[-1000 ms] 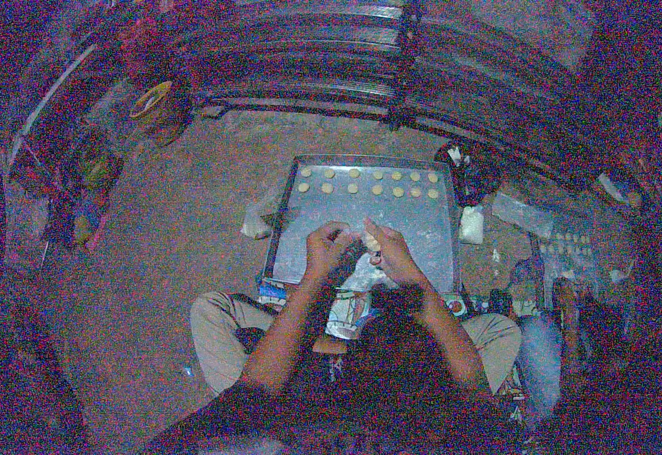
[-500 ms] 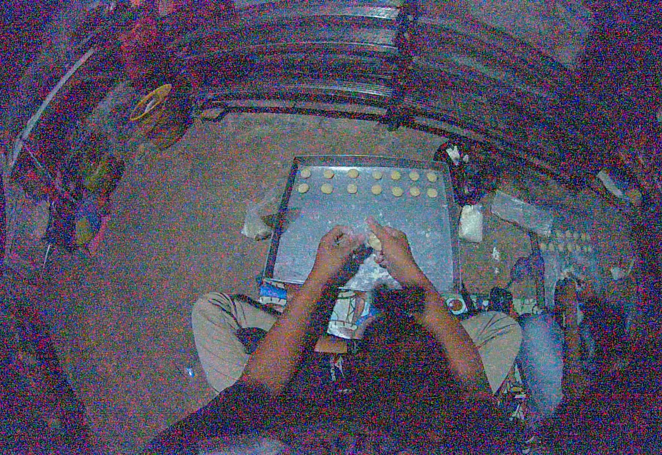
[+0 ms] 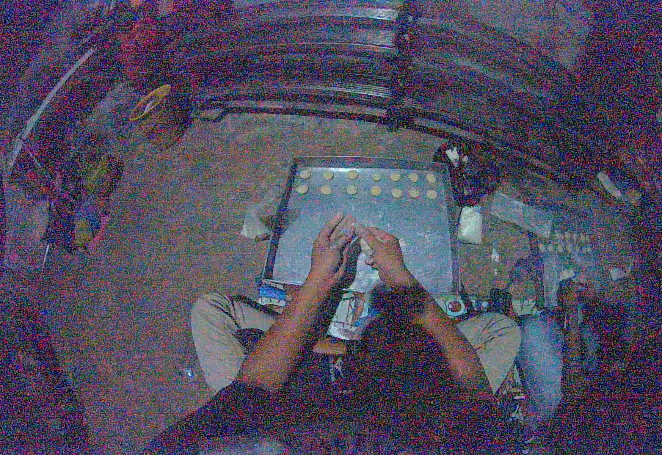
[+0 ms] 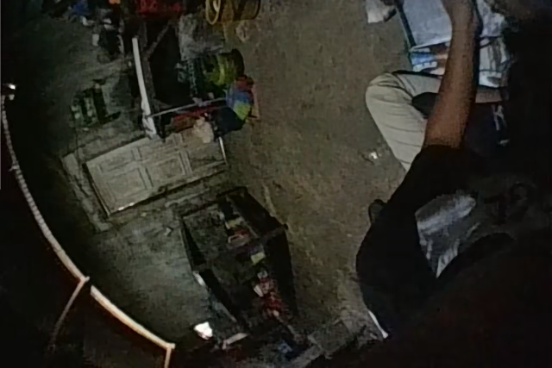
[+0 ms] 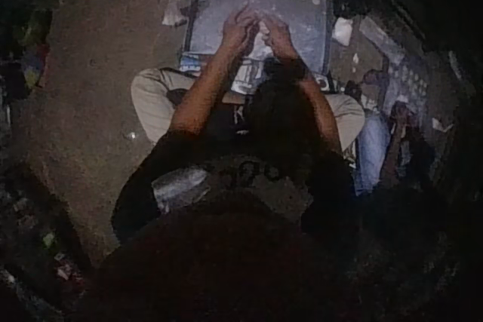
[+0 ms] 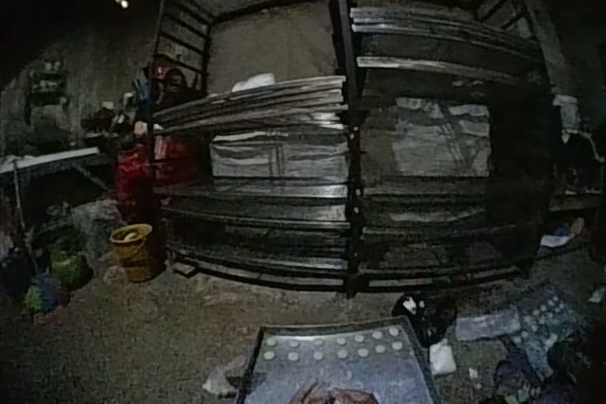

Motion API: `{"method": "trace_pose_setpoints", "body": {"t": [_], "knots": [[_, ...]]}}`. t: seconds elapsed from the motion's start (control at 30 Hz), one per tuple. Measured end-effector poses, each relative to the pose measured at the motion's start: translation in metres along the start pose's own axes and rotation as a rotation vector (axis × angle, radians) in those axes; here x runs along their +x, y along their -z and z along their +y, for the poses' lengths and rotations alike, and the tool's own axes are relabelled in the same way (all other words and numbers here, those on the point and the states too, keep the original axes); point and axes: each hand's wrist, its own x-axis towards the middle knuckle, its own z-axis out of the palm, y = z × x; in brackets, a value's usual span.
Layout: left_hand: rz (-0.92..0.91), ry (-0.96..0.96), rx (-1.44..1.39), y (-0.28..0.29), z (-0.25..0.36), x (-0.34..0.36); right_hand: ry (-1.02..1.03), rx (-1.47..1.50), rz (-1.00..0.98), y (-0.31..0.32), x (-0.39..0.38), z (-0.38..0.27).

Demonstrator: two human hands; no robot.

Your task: The person forms pieces of dough into small, flat rounds by hand and places them onto a metal tray.

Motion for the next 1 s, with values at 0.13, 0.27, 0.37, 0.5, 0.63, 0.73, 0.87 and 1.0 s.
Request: {"method": "trace_pose_setpoints", "body": {"t": [0.13, 0.27, 0.37, 0.5, 0.63, 0.73, 0.87, 1.0], "knots": [[-0.006, 0.000, 0.059, -0.005, 0.001, -0.004, -0.022, 0.021, -0.038, 0.001, -0.001, 0.001], [0.002, -0.009, 0.034, 0.000, -0.004, -0.001, -0.027, 0.070, -0.085, 0.005, 0.002, 0.008], [-0.015, -0.003, 0.017, 0.000, -0.003, -0.001, -0.013, 0.070, -0.090, 0.007, 0.002, 0.008], [-0.015, -0.021, 0.016, -0.003, -0.002, -0.002, 0.003, 0.025, -0.060, 0.006, 0.004, 0.012], [-0.005, -0.022, 0.097, -0.013, 0.004, -0.009, 0.043, -0.070, 0.004, 0.007, 0.007, 0.017], [-0.025, -0.066, 0.261, -0.012, 0.005, -0.009, 0.052, -0.089, 0.008, 0.008, 0.008, 0.017], [-0.069, -0.087, 0.292, -0.003, 0.004, -0.006, 0.105, -0.125, -0.008, 0.008, 0.008, 0.017], [-0.068, -0.011, 0.392, -0.018, 0.022, -0.014, 0.075, -0.174, -0.075, 0.016, 0.008, 0.015]]}}
